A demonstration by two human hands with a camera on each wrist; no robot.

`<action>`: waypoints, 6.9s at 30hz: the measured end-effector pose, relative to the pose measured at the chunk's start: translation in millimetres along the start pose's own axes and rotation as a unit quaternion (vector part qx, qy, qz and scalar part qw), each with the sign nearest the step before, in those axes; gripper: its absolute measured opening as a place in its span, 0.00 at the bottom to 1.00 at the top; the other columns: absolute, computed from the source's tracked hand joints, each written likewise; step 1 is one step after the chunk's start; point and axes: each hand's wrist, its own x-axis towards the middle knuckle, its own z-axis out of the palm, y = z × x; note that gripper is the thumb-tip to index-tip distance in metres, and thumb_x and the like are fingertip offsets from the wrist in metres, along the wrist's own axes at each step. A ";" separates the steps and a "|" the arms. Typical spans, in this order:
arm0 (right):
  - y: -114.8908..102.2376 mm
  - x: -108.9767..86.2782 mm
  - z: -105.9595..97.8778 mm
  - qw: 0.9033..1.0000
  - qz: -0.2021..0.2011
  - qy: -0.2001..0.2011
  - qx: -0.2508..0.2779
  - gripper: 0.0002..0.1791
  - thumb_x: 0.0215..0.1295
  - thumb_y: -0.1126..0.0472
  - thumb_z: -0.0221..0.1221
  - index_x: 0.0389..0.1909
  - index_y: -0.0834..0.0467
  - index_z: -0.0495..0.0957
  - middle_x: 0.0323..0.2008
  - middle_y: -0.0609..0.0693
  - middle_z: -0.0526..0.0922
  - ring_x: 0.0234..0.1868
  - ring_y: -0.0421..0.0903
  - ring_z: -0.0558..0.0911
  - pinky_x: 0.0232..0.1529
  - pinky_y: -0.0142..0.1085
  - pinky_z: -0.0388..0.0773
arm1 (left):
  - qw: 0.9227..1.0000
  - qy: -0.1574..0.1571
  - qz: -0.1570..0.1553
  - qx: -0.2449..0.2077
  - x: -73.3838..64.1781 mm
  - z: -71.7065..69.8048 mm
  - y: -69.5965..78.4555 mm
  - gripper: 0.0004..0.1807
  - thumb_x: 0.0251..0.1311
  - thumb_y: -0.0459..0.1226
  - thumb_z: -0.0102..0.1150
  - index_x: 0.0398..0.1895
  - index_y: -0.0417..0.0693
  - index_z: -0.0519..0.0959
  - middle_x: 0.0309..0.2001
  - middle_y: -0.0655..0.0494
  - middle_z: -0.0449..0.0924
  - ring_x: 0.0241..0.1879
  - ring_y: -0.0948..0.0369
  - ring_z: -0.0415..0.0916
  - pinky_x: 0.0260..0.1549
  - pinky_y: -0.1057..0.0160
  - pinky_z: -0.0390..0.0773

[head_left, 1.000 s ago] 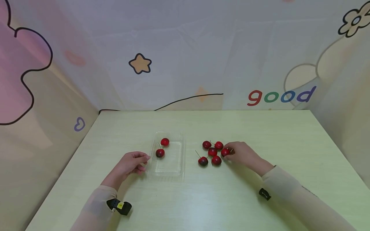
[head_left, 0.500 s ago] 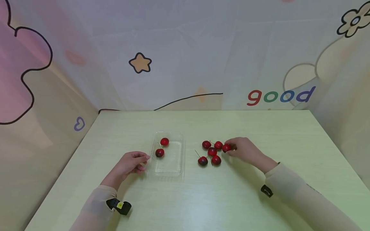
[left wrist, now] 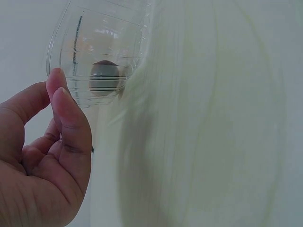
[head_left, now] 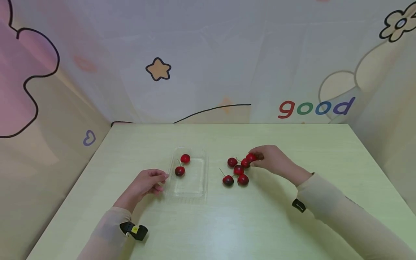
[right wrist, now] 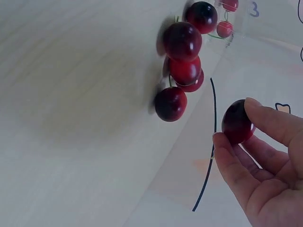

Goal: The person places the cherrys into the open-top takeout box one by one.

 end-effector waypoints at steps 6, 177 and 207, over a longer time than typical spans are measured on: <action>-9.2 5.4 -4.8 1.000 0.001 -0.010 0.008 0.21 0.67 0.63 0.66 0.59 0.67 0.80 0.47 0.60 0.88 0.47 0.54 0.85 0.53 0.47 0.85 | 1.000 -0.005 0.002 -0.001 -0.3 -0.7 1.9 0.18 0.73 0.41 0.58 0.55 0.35 0.77 0.35 0.56 0.79 0.24 0.64 0.76 0.27 0.70 0.81; -131.2 93.0 70.8 0.982 -0.082 -0.108 0.128 0.11 0.73 0.60 0.60 0.51 0.59 0.83 0.46 0.54 0.87 0.45 0.48 0.83 0.45 0.31 0.78 | 1.000 -0.017 0.005 -0.021 1.7 -4.0 -0.8 0.18 0.72 0.42 0.59 0.55 0.36 0.78 0.33 0.58 0.80 0.23 0.65 0.78 0.26 0.70 0.81; -62.5 42.6 8.9 0.987 -0.053 -0.030 0.149 0.18 0.74 0.52 0.57 0.58 0.57 0.79 0.58 0.55 0.83 0.62 0.55 0.79 0.63 0.52 0.77 | 1.000 -0.010 0.002 -0.015 -0.5 -4.4 0.7 0.18 0.72 0.41 0.59 0.55 0.35 0.77 0.33 0.58 0.79 0.23 0.65 0.77 0.26 0.70 0.80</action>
